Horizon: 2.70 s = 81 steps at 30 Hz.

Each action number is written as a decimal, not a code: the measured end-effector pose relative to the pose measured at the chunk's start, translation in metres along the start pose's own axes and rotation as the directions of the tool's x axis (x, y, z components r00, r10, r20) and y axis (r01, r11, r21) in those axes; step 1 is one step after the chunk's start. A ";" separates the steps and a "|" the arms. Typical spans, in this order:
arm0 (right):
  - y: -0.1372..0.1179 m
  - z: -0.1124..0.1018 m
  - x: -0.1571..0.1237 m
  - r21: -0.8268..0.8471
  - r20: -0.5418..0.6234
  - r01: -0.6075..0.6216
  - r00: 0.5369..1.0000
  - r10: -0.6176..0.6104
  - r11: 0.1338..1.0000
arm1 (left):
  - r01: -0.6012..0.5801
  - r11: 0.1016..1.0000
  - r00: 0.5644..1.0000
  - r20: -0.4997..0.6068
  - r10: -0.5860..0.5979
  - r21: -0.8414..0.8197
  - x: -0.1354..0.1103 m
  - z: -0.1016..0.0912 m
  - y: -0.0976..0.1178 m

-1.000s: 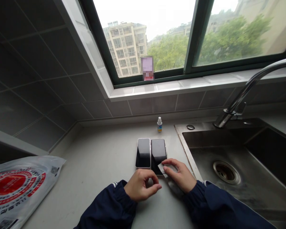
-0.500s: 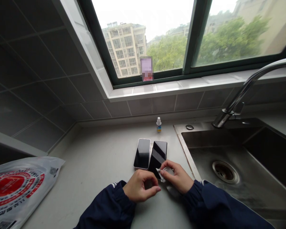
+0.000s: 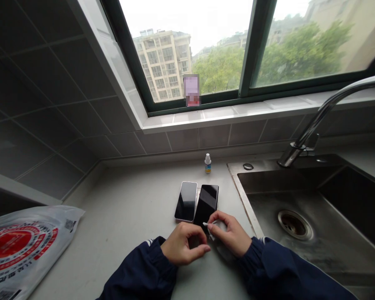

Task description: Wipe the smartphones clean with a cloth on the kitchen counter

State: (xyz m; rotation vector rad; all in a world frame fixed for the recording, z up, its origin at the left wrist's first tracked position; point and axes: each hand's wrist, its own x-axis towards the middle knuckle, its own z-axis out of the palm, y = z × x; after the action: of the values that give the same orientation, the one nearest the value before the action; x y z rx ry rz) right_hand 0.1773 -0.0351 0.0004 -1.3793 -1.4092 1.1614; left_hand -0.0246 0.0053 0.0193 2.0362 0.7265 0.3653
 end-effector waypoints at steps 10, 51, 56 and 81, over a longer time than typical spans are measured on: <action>-0.001 0.006 0.005 0.058 0.064 -0.009 0.998 0.005 0.998 | -0.031 0.997 0.998 0.045 0.034 -0.074 0.000 0.001 -0.003; 0.000 -0.004 0.001 0.185 -0.324 -0.006 0.944 0.067 0.983 | 0.250 0.590 0.948 0.070 -0.310 -0.768 0.006 0.012 -0.001; -0.006 -0.002 -0.004 0.216 -0.304 0.005 0.951 0.062 0.976 | 0.227 0.507 0.947 0.067 -0.314 -0.832 0.006 0.010 -0.004; -0.026 0.020 -0.027 0.348 0.208 -0.001 0.975 -0.077 0.938 | 0.195 -0.023 0.962 0.195 -0.192 -0.981 0.006 0.005 0.007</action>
State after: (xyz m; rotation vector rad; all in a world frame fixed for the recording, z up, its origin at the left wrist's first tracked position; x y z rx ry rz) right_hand 0.1532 -0.0626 0.0222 -0.9955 -1.2947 1.4912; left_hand -0.0147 0.0032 0.0227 0.4445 0.4435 0.5065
